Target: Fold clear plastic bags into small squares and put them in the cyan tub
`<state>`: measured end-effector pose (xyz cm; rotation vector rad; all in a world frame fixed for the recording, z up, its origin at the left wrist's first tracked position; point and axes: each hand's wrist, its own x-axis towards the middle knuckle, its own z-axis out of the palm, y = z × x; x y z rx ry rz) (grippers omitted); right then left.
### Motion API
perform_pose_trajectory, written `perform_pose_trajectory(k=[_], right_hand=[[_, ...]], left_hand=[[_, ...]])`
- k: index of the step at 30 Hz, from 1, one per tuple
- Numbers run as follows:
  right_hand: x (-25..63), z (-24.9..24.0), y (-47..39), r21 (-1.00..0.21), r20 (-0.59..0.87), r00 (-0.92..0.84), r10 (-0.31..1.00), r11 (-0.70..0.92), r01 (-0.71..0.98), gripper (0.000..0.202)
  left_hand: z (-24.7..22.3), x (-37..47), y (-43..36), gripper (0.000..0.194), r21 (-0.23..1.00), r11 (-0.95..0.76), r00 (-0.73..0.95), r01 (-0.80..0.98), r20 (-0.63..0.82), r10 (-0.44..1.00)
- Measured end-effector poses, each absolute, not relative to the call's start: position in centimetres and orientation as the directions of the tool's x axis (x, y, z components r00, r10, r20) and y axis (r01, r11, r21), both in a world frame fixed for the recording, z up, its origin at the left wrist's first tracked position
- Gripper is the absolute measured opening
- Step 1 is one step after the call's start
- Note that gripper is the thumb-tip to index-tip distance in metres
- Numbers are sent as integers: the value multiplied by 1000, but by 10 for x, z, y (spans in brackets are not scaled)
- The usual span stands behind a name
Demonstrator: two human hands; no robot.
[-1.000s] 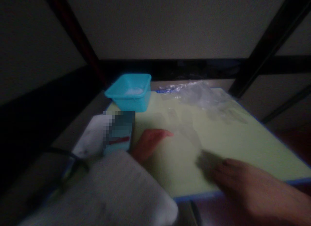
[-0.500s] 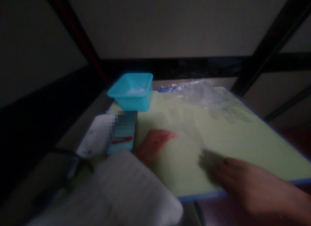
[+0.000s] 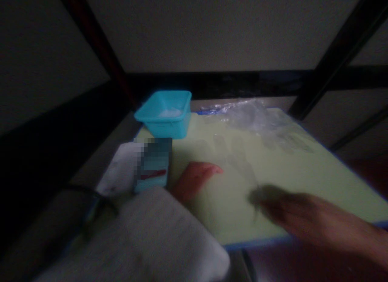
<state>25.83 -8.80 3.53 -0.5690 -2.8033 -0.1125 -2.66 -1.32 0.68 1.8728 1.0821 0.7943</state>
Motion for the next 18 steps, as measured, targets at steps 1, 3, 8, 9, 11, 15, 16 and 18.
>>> perform_pose_trajectory(k=[1,3,8,9,11,15,16,18], right_hand=[[258,34,-88,31,310,-881,357,923,384,35],[256,31,-88,45,342,-877,338,926,375,36],[254,25,-84,51,343,-879,330,928,368,40],[255,25,-82,29,338,-878,338,929,369,38],[256,27,-77,-39,324,-876,358,930,365,33],[257,36,-65,-179,348,-848,400,916,358,27],[256,38,-61,-222,346,-834,431,901,373,26],[254,43,-52,-313,331,-802,497,860,404,25]], left_hand=[[6,-26,-13,29,874,-300,435,382,116,893],[6,-26,-13,30,875,-297,438,382,111,892],[5,-27,-13,29,884,-285,434,371,107,895],[5,-28,-12,29,887,-283,429,365,110,897],[5,-29,-11,29,894,-276,416,353,114,902],[3,-32,-6,31,921,-224,388,320,88,917],[2,-33,-4,31,930,-205,380,305,79,922],[0,-34,-2,31,946,-172,371,276,60,927]])
